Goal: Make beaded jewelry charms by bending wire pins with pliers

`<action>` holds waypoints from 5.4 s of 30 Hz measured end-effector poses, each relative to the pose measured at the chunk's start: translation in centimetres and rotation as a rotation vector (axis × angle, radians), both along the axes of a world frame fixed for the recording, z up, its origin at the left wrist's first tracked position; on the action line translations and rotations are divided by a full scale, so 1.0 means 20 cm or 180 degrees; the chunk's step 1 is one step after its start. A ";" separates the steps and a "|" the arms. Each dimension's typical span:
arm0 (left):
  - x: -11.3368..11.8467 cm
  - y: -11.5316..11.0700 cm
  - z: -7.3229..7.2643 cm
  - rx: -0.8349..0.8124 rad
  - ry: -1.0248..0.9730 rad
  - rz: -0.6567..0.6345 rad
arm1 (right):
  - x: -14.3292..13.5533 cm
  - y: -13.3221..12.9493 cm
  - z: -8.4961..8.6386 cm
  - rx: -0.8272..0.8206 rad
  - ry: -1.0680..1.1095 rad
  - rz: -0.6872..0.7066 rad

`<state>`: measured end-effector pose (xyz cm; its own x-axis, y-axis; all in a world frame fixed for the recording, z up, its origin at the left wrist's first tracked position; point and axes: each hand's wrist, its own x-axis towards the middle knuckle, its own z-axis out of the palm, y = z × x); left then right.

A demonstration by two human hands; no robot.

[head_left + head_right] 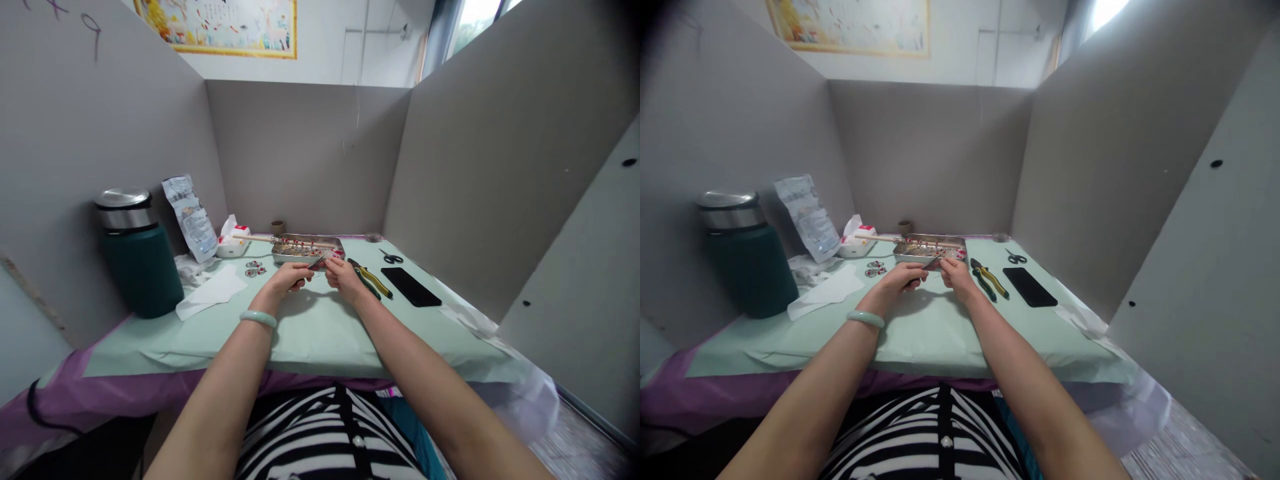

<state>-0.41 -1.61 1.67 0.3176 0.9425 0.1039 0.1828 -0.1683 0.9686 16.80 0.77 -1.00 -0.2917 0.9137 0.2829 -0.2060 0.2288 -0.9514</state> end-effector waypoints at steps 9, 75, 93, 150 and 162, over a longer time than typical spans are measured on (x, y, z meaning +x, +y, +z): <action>0.01 0.03 -0.02 0.0175 0.0339 0.0280 | 0.00 0.02 -0.02 -0.0055 -0.0056 -0.0042; 0.03 -0.01 0.00 0.0579 0.0646 0.0329 | -0.03 0.03 -0.03 0.0287 -0.0322 -0.0928; 0.02 0.06 -0.07 0.0882 0.1000 0.0602 | -0.02 0.06 -0.06 0.0590 -0.0567 -0.0985; -0.02 0.03 -0.03 0.0466 0.0413 0.0081 | -0.01 0.00 -0.02 0.0355 -0.0257 -0.0538; 0.01 -0.01 0.00 0.0462 0.0649 0.0340 | -0.02 0.06 -0.07 0.0833 -0.0582 -0.1190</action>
<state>-0.17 -1.76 1.76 0.2453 0.9518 0.1844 0.3958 -0.2719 0.8771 16.41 1.94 -2.34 -0.0237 0.8704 0.4917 0.1008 0.4914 -0.8651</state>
